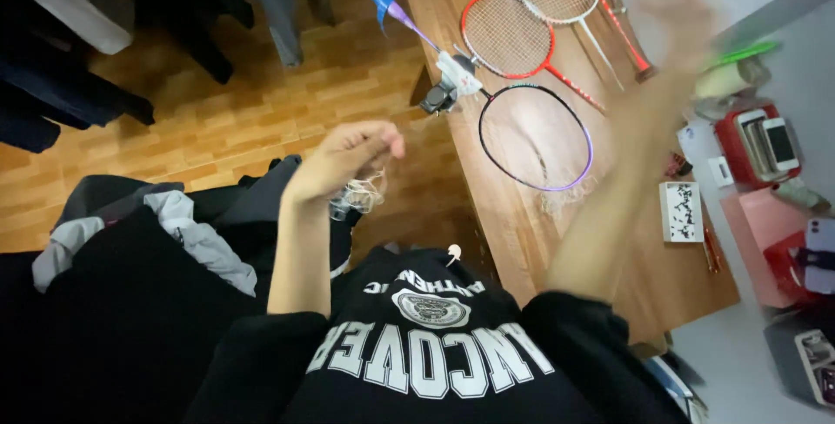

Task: The person is sitting and working on stringing a badminton racket. They are handling a long white string, pulling it taut, and tying knots to secure it to the racket frame.

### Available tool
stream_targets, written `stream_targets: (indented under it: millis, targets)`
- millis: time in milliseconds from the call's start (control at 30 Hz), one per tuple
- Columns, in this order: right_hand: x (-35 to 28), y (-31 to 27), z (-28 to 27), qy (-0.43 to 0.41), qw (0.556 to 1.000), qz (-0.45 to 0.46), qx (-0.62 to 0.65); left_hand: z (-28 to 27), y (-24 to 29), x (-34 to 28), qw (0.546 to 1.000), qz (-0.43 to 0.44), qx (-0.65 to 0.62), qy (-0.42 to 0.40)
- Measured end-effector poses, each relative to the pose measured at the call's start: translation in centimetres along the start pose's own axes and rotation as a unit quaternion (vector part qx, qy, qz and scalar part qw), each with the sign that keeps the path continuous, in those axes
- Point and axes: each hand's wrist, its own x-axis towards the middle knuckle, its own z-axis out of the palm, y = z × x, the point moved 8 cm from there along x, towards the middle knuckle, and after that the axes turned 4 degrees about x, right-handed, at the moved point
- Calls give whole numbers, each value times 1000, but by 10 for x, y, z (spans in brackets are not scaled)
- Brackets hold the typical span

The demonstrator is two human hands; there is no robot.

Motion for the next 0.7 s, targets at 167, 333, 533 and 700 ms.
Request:
stream_targets:
  millis: [167, 333, 533, 700]
  targets:
    - [-57, -201, 10, -299, 880, -190, 316, 31, 4, 12, 998, -60, -11, -32]
    - [-49, -156, 29, -357, 828, -21, 432, 20, 3, 16, 997, -44, 19, -60]
    - [-13, -5, 7, -11, 835, 154, 529, 15, 11, 12, 997, -43, 19, -64]
    - [-32, 278, 19, 247, 647, 60, 719, -23, -2, -2, 997, -65, 32, -33]
